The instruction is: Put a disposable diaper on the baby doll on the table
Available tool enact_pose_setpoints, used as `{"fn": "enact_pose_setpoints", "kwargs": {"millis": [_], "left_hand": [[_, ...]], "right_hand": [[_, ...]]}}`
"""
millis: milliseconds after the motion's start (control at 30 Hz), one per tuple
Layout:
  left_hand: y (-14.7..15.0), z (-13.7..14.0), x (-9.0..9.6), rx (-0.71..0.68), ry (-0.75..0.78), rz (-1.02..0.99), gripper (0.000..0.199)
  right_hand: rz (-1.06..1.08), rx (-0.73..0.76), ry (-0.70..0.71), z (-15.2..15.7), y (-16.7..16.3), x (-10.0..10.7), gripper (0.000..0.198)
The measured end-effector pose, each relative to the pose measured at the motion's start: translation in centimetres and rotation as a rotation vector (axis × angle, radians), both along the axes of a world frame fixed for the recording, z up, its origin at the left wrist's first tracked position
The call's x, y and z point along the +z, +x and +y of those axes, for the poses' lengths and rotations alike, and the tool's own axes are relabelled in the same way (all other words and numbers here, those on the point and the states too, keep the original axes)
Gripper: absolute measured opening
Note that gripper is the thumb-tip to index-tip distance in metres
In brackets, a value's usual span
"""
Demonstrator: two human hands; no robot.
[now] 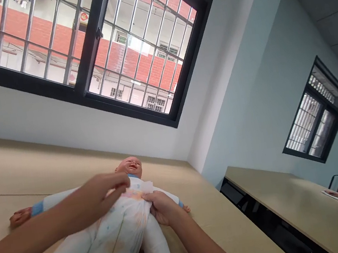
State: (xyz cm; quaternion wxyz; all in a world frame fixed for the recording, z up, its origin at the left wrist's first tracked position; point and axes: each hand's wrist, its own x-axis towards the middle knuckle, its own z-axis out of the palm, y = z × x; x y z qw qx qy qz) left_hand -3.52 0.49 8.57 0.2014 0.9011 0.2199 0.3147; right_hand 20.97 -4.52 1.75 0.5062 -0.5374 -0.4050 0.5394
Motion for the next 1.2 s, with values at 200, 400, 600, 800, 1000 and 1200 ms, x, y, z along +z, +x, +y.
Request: {"fn": "enact_pose_setpoints", "kwargs": {"millis": [200,400,600,800,1000,1200], "left_hand": [[5.5,0.4,-3.5,0.008,0.116,0.186,0.024],[7.0,1.8,-6.2,0.095,0.163,0.264,0.022],[6.8,1.0,-7.0,0.114,0.173,0.213,0.029],[6.3,-0.6,-5.2,0.133,0.197,0.280,0.039],[6.2,-1.4,-4.6,0.154,0.216,0.329,0.040],[6.1,-1.6,-4.5,0.159,0.223,0.367,0.035]], "right_hand": [[0.074,-0.050,-0.010,0.6,0.3,-0.6,0.008],[-0.028,-0.038,-0.155,0.0,2.6,2.2,0.005],[-0.210,0.050,-0.125,-2.1,4.2,5.3,0.036],[-0.408,0.144,0.022,-2.2,2.1,4.5,0.018],[-0.435,0.002,0.016,-2.4,3.8,6.2,0.023],[-0.920,0.357,-0.348,-4.3,6.5,6.4,0.033]]}}
